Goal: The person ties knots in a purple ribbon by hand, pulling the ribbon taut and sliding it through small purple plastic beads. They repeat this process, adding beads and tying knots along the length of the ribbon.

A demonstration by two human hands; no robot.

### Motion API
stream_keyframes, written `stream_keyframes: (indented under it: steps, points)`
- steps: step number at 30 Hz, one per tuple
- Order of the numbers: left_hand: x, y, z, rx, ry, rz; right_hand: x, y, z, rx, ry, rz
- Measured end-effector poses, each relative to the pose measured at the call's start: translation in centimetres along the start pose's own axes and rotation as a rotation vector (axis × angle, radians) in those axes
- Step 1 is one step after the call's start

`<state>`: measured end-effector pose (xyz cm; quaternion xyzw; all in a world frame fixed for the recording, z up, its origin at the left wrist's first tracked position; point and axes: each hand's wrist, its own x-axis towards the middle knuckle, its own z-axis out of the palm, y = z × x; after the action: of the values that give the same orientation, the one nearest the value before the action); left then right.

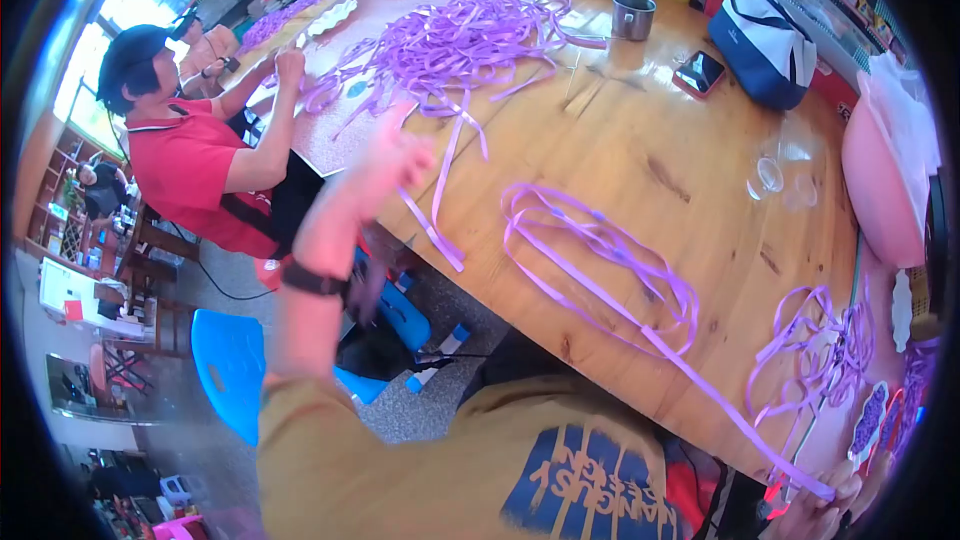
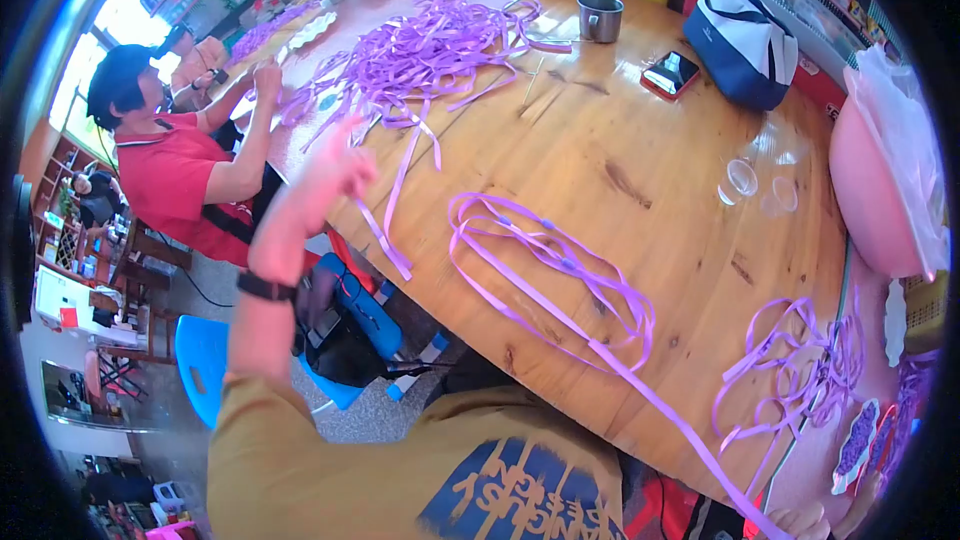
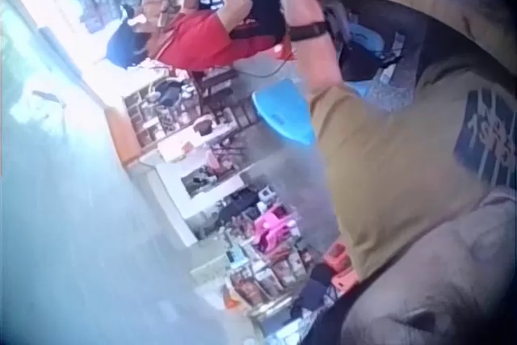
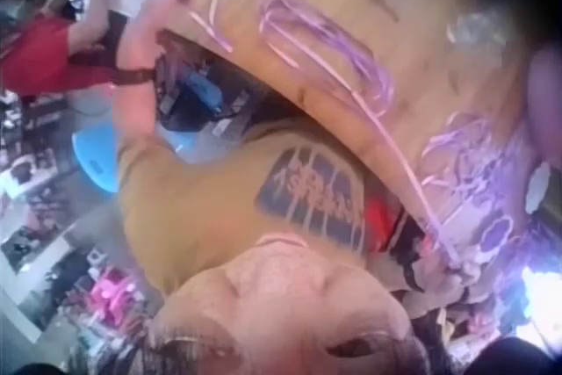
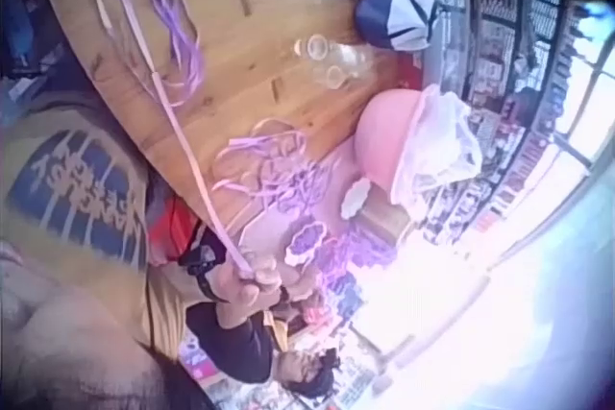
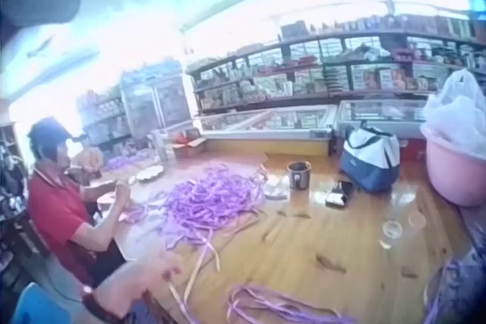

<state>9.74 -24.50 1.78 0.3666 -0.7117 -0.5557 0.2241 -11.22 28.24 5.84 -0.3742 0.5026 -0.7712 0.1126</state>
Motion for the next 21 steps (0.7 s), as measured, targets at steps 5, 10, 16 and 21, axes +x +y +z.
stream_keyframes:
  steps: [5, 10, 16, 21]
  points:
    - [8.9, 0.4, -18.9, 0.064, 0.516, 0.012, -0.9, 0.9, -1.3, -0.062, -0.011, -0.142]
    - [10.1, 3.4, -16.9, -0.530, 0.447, 0.139, -1.3, 2.0, 0.9, -0.198, 0.053, -0.054]
    - [-4.4, 6.4, 14.0, -0.413, -0.758, 0.278, 1.5, 4.8, 7.5, -0.705, -0.284, 0.334]
    - [-12.6, 5.2, 22.1, -0.296, -1.313, 0.339, 1.8, 5.2, 9.2, -0.653, -0.368, 0.198]
